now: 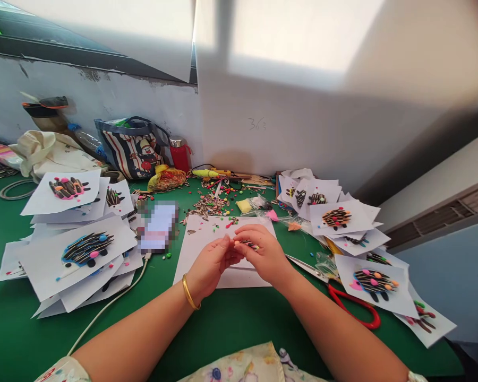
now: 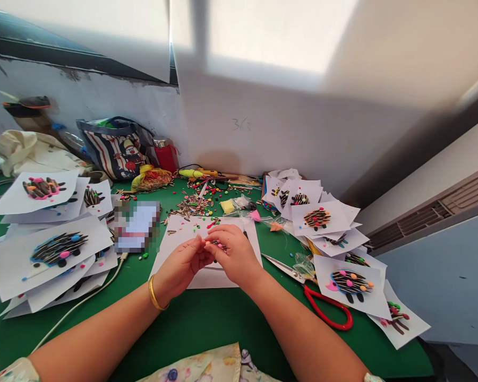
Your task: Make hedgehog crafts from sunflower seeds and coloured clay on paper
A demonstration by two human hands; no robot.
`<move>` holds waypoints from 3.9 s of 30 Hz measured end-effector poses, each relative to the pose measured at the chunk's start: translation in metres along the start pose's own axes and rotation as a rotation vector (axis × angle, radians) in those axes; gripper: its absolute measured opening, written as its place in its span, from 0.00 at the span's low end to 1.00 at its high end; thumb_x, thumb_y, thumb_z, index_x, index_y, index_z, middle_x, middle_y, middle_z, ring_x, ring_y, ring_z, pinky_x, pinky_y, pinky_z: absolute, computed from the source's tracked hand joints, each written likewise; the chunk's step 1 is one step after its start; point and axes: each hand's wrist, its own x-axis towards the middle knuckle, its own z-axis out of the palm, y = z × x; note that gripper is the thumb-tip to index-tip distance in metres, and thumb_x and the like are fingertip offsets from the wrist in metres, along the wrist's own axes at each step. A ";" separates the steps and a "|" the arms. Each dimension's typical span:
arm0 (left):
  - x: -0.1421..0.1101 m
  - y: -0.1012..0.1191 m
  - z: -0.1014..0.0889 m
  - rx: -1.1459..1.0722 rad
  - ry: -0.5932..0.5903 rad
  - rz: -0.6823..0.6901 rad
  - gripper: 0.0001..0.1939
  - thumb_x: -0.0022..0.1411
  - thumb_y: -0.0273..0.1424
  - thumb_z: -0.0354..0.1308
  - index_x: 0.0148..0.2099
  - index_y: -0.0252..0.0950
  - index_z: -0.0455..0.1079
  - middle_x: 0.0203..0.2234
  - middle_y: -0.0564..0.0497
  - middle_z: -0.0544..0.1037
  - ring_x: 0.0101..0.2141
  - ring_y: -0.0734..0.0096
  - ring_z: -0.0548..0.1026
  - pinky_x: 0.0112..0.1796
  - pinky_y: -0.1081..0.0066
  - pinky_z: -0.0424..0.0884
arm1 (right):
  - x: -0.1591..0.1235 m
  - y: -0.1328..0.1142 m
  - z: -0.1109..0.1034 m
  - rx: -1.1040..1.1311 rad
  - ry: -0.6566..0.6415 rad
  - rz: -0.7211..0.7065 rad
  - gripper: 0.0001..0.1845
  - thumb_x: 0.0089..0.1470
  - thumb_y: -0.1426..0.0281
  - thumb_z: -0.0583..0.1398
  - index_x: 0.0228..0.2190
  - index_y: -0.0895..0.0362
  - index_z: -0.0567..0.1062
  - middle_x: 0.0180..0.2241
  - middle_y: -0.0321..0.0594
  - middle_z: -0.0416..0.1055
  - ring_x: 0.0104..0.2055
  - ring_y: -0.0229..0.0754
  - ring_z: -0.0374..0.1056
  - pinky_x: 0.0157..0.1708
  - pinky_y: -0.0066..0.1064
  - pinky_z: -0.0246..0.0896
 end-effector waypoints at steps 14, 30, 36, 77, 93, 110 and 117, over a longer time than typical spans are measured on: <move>0.000 -0.001 0.004 0.284 -0.020 -0.014 0.17 0.61 0.43 0.61 0.37 0.32 0.77 0.33 0.45 0.79 0.37 0.66 0.75 0.45 0.63 0.71 | -0.015 0.015 -0.005 -0.016 -0.007 -0.089 0.06 0.59 0.71 0.61 0.38 0.50 0.78 0.43 0.41 0.75 0.49 0.44 0.69 0.50 0.40 0.66; 0.000 0.005 0.006 0.390 0.039 0.022 0.17 0.57 0.43 0.64 0.36 0.32 0.77 0.31 0.48 0.79 0.35 0.67 0.74 0.42 0.67 0.71 | -0.012 0.014 -0.008 -0.210 0.032 -0.241 0.06 0.61 0.72 0.59 0.38 0.52 0.77 0.41 0.41 0.77 0.45 0.44 0.70 0.46 0.41 0.65; 0.002 0.005 0.001 0.377 0.050 0.053 0.13 0.57 0.40 0.66 0.37 0.35 0.76 0.32 0.50 0.78 0.35 0.68 0.74 0.41 0.68 0.70 | -0.011 0.011 -0.010 -0.181 0.025 -0.215 0.05 0.60 0.72 0.59 0.36 0.52 0.76 0.40 0.41 0.76 0.45 0.44 0.70 0.46 0.40 0.65; 0.003 0.008 0.006 0.641 0.160 0.232 0.08 0.53 0.35 0.65 0.33 0.36 0.76 0.30 0.49 0.79 0.33 0.66 0.74 0.37 0.68 0.69 | -0.012 0.015 -0.004 -0.108 0.076 0.032 0.05 0.53 0.76 0.59 0.31 0.54 0.74 0.30 0.37 0.73 0.33 0.40 0.68 0.35 0.33 0.65; 0.006 0.005 -0.003 0.359 0.119 0.105 0.14 0.53 0.41 0.68 0.31 0.34 0.74 0.23 0.53 0.75 0.25 0.74 0.70 0.31 0.72 0.67 | -0.011 0.016 -0.007 0.407 -0.008 0.329 0.09 0.51 0.63 0.66 0.30 0.56 0.76 0.25 0.35 0.75 0.26 0.37 0.69 0.27 0.29 0.67; 0.006 0.003 -0.003 0.133 0.101 0.032 0.13 0.53 0.39 0.69 0.32 0.34 0.74 0.21 0.56 0.71 0.22 0.80 0.65 0.26 0.76 0.61 | -0.013 0.016 -0.008 0.171 0.049 0.157 0.08 0.53 0.64 0.66 0.26 0.54 0.77 0.25 0.35 0.73 0.26 0.37 0.68 0.26 0.28 0.66; 0.005 0.000 0.000 -0.060 0.065 -0.048 0.15 0.55 0.34 0.69 0.44 0.34 0.77 0.39 0.47 0.79 0.37 0.73 0.75 0.41 0.72 0.70 | -0.017 0.009 -0.002 0.060 -0.031 -0.086 0.10 0.63 0.70 0.56 0.43 0.51 0.77 0.38 0.39 0.78 0.42 0.41 0.72 0.44 0.35 0.67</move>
